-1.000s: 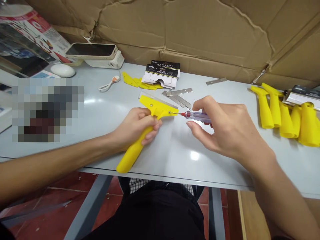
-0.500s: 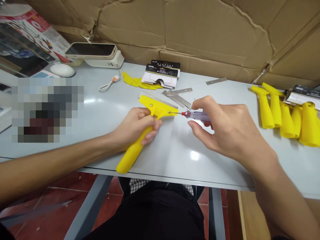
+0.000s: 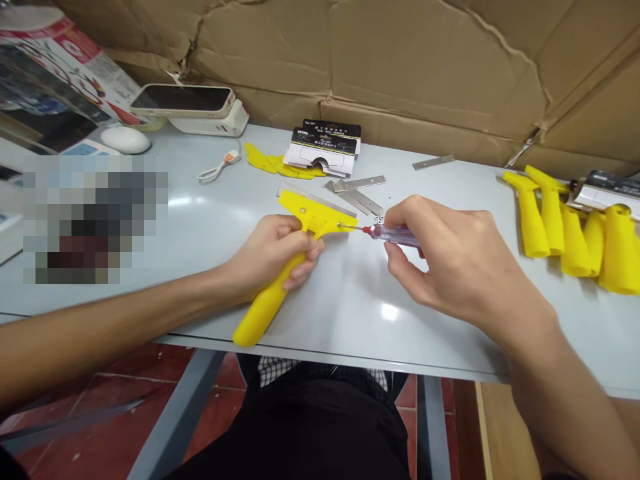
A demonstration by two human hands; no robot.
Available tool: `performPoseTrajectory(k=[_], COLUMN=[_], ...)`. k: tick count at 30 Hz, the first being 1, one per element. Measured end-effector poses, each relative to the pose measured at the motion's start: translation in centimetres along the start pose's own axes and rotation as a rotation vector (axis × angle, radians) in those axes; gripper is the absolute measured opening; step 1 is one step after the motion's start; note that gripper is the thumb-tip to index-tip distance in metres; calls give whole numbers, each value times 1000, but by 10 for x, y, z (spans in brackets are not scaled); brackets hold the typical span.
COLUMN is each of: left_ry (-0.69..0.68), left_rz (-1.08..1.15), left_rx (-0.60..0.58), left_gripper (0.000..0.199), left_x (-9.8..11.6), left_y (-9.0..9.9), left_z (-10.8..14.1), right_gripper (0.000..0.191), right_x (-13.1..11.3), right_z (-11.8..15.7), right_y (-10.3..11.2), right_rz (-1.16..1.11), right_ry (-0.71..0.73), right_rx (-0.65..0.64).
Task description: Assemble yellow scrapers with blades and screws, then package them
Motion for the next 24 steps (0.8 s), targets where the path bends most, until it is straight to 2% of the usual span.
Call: performPoseTrajectory(k=[7,12,14,19,24], left_ry=[3,1,0,10,0], left_rz=[8,4,8,4,-9], left_rx=[-2,0,3,6,-6], left_gripper=[12,12,11,12,11], left_x=[1,0,0,-1,0], left_y=[0,0,0,0,0], left_z=[-1,-1,-1,0,1], right_gripper=[13,21,17,10,17], right_x=[3,0,0,2,0], right_z=[0,0,1,1,0], right_y=[-1,0,-1,1,1], right_rz=[69,8,-7,26,-3], right_ry=[12,19,12,13,9], right_rx=[40,15,-11,18,13])
Point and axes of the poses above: each hand's wrist, its own z-axis away from the middle knuckle, its own y-axis out of the back of the hand, x = y × z, the point moved 5 cm from there along -z, towards the middle knuckle, and after that the axes turned 14 degrees about -y, right-handed, at the moved point
